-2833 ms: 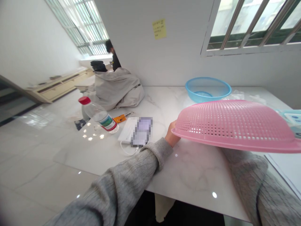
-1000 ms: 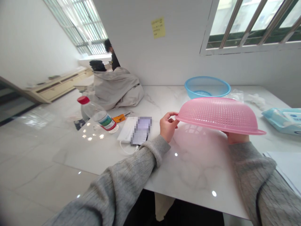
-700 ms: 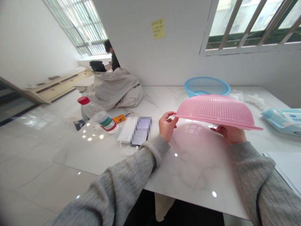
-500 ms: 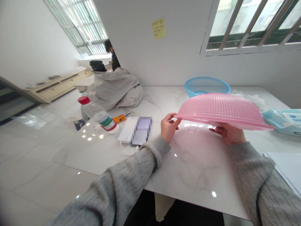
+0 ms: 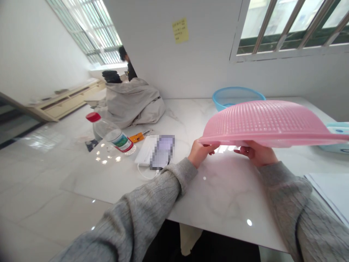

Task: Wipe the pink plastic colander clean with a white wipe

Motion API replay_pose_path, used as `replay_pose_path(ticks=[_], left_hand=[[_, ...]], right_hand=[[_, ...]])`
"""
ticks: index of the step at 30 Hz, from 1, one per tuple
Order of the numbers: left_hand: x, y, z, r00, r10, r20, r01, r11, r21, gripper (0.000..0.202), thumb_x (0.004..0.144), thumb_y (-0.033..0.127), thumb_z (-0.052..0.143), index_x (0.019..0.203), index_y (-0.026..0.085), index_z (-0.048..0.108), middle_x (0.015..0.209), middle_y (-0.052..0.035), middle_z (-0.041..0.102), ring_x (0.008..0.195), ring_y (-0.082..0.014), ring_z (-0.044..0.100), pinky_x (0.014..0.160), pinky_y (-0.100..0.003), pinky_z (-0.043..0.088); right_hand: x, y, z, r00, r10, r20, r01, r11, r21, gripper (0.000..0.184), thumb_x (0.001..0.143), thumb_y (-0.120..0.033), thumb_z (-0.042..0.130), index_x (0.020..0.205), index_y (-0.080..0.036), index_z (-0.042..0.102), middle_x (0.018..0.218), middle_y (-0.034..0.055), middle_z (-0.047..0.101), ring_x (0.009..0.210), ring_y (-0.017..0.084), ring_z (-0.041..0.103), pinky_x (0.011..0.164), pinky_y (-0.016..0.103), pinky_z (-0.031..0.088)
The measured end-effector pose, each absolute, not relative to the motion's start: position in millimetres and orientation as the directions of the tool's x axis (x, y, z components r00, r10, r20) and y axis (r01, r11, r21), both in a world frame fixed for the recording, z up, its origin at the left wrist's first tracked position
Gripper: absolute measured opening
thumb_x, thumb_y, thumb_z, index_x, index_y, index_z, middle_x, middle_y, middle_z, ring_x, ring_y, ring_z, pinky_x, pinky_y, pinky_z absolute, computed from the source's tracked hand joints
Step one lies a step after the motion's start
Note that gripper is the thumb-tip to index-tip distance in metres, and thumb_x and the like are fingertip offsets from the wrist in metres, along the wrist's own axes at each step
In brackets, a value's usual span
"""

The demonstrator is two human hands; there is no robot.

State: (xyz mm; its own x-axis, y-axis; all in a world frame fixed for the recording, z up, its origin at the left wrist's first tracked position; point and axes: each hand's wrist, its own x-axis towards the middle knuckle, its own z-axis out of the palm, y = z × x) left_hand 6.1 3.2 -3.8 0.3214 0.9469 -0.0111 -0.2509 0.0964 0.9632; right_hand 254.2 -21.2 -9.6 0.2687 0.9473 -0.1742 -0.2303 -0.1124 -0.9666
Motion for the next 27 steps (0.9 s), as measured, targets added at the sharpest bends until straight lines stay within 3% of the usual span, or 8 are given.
replay_pose_path(ticks=[3,7,10,15,27], left_hand=[[2,11,-6,0.245,0.969,0.012,-0.286,0.061,0.956,0.042,0.068,0.042,0.094,0.093,0.017,0.072,0.075,0.0006,0.067,0.060,-0.0093,0.058,0.059,-0.026,0.046],[-2,17,-4,0.140,0.990,0.026,-0.302,0.018,0.953,0.044,0.070,0.046,0.093,0.097,0.019,0.071,0.073,0.0020,0.065,0.060,-0.0103,0.060,0.059,-0.025,0.045],[-4,17,-2,0.096,0.994,0.043,-0.293,-0.013,0.956,0.044,0.072,0.048,0.092,0.100,0.020,0.073,0.072,0.0021,0.065,0.063,-0.0119,0.062,0.061,-0.026,0.047],[-3,12,-2,0.066,0.997,0.048,-0.269,-0.028,0.963,0.041,0.077,0.048,0.090,0.103,0.022,0.074,0.066,0.0034,0.061,0.063,-0.0131,0.064,0.064,-0.027,0.049],[-2,10,-1,-0.041,0.999,0.004,-0.295,-0.016,0.955,0.043,0.075,0.052,0.092,0.100,0.021,0.077,0.083,-0.0006,0.071,0.055,-0.0079,0.057,0.056,-0.025,0.043]], right_hand=[[262,-19,-8,0.358,0.919,-0.164,-0.269,-0.067,-0.961,0.043,0.061,-0.039,0.101,0.085,-0.021,0.070,0.067,-0.0036,0.058,0.059,0.013,0.055,0.070,0.039,0.072],[265,-20,-3,0.574,0.812,-0.109,-0.248,0.046,-0.968,0.039,0.056,-0.025,0.095,0.084,-0.021,0.068,0.072,-0.0024,0.062,0.058,0.012,0.054,0.058,0.032,0.069],[265,-20,1,0.639,0.766,-0.065,-0.197,0.082,-0.977,0.040,0.055,-0.023,0.093,0.088,-0.022,0.070,0.076,-0.0017,0.065,0.058,0.012,0.055,0.053,0.030,0.068],[267,-18,0,0.638,0.769,-0.028,-0.143,0.083,-0.986,0.042,0.055,-0.026,0.093,0.091,-0.023,0.071,0.076,-0.0032,0.064,0.054,0.012,0.053,0.050,0.029,0.066],[271,-18,-7,0.561,0.821,-0.105,-0.208,0.017,-0.978,0.043,0.053,-0.024,0.095,0.090,-0.022,0.072,0.078,-0.0017,0.066,0.056,0.013,0.056,0.055,0.031,0.068]])
